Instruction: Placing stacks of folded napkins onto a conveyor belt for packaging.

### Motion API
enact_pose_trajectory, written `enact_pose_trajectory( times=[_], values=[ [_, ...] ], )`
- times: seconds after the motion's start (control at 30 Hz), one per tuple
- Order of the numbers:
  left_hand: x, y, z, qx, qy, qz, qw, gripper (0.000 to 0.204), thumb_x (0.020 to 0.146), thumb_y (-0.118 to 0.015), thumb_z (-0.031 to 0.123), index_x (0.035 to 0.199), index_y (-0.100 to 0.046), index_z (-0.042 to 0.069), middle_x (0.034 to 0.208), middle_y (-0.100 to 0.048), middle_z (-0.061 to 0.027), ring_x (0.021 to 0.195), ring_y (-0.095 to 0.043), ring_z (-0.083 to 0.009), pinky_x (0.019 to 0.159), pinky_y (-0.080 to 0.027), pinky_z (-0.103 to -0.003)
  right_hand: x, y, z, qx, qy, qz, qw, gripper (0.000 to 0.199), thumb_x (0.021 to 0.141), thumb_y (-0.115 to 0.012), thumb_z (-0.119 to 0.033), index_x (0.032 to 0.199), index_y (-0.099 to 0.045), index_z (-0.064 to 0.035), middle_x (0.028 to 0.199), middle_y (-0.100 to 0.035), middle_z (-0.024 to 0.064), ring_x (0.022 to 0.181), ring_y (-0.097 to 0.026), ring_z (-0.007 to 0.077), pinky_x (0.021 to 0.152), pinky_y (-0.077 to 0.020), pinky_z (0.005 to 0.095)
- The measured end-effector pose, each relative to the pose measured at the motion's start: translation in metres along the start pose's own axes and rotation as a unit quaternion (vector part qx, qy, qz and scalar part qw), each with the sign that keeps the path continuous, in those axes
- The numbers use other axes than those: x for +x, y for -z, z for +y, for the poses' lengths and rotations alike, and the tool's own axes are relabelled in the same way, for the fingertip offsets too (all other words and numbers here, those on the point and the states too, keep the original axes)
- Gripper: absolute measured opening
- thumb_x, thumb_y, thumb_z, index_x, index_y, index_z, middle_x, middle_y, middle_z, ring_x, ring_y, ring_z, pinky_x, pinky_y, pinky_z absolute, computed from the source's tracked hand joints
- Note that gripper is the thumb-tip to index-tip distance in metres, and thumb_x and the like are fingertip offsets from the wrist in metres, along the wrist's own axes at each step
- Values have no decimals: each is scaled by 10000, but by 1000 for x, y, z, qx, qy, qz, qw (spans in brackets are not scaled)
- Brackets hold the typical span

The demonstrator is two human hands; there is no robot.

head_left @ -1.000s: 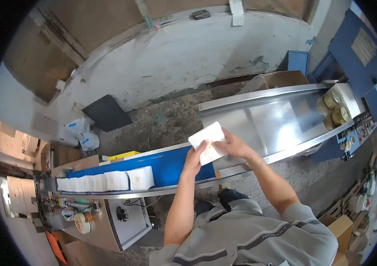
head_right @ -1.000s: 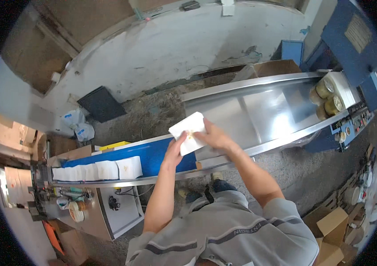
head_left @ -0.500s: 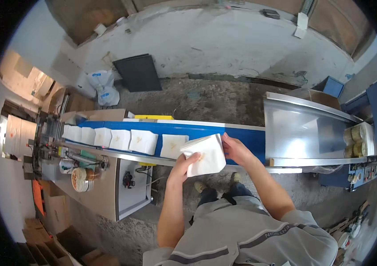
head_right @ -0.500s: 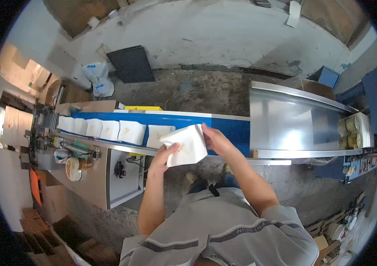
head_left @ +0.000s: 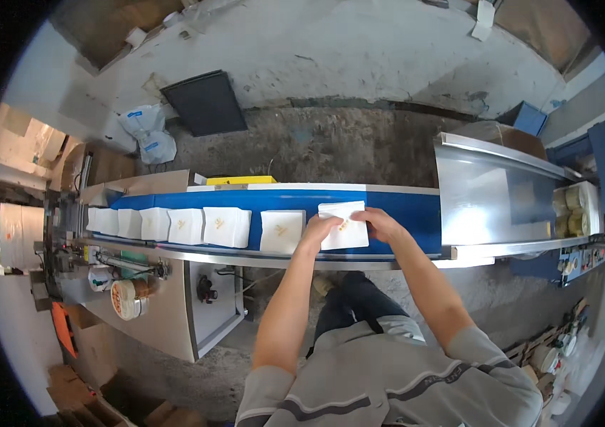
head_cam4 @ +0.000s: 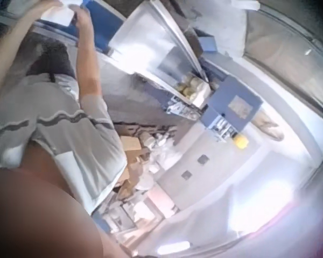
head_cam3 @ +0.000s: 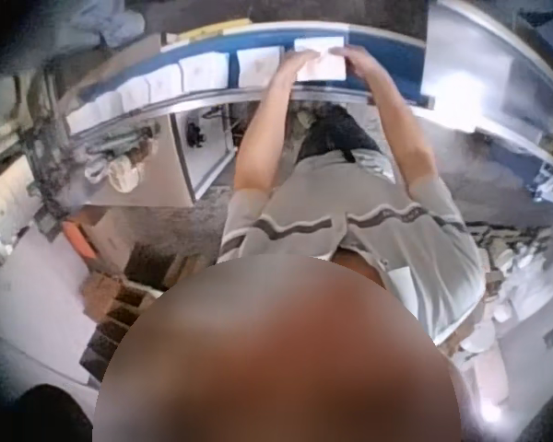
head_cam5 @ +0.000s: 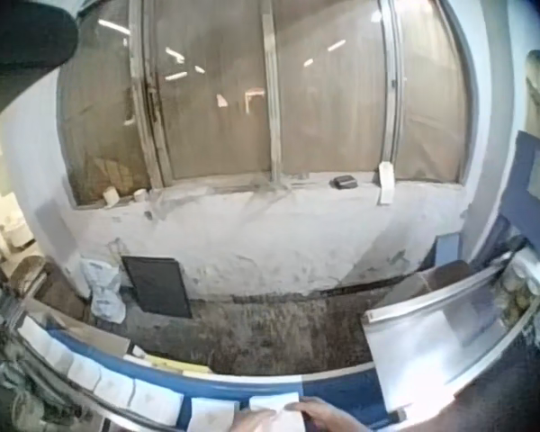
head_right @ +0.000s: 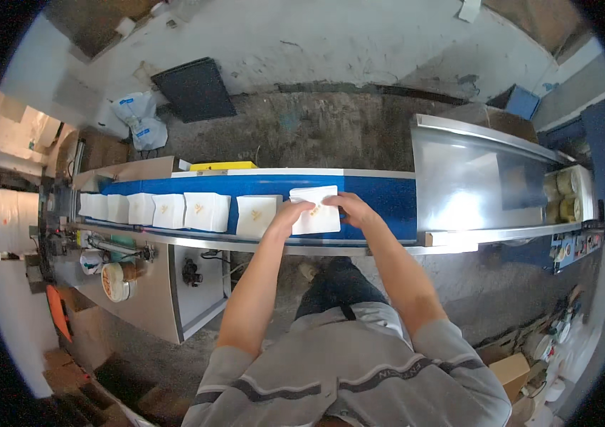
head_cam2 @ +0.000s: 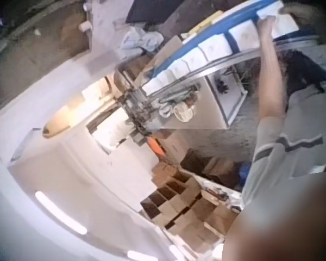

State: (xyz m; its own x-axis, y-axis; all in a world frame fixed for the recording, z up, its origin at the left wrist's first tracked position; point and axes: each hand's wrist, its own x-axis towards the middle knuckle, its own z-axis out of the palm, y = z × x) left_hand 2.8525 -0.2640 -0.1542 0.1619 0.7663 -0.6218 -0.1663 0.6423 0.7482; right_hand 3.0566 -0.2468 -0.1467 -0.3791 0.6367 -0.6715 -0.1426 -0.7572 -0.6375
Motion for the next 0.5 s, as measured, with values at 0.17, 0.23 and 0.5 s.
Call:
enact_pose_trajectory(
  times=[0.17, 0.23, 0.5],
  values=[
    [22, 5, -21, 35, 55, 23, 998, 402, 722, -709, 147, 1075, -669, -42, 1020, -695, -124, 922, -663, -228, 815, -497, -326, 16, 9, 12, -34, -83, 48, 995, 426, 768, -722, -239, 1149, -634, -71, 1078, -657, 84, 1028, -613, 240, 846, -500, 454],
    [24, -3, -14, 76, 73, 19, 994, 402, 712, -705, 151, 1056, -674, -54, 995, -697, -132, 882, -672, -230, 765, -513, -335, 20, 19, 19, -38, -91, 53, 994, 436, 760, -731, -271, 1149, -641, -96, 1085, -651, 66, 1043, -595, 243, 847, -472, 481],
    [-10, 7, -10, 250, -28, 109, 962, 557, 801, -734, 285, 1179, -600, -103, 1095, -674, -172, 987, -658, -258, 863, -502, -325, 34, 14, 40, -152, 7, 112, 982, 640, 761, -720, -326, 1234, -529, 60, 1158, -628, 196, 1033, -626, 286, 878, -486, 347]
  ],
)
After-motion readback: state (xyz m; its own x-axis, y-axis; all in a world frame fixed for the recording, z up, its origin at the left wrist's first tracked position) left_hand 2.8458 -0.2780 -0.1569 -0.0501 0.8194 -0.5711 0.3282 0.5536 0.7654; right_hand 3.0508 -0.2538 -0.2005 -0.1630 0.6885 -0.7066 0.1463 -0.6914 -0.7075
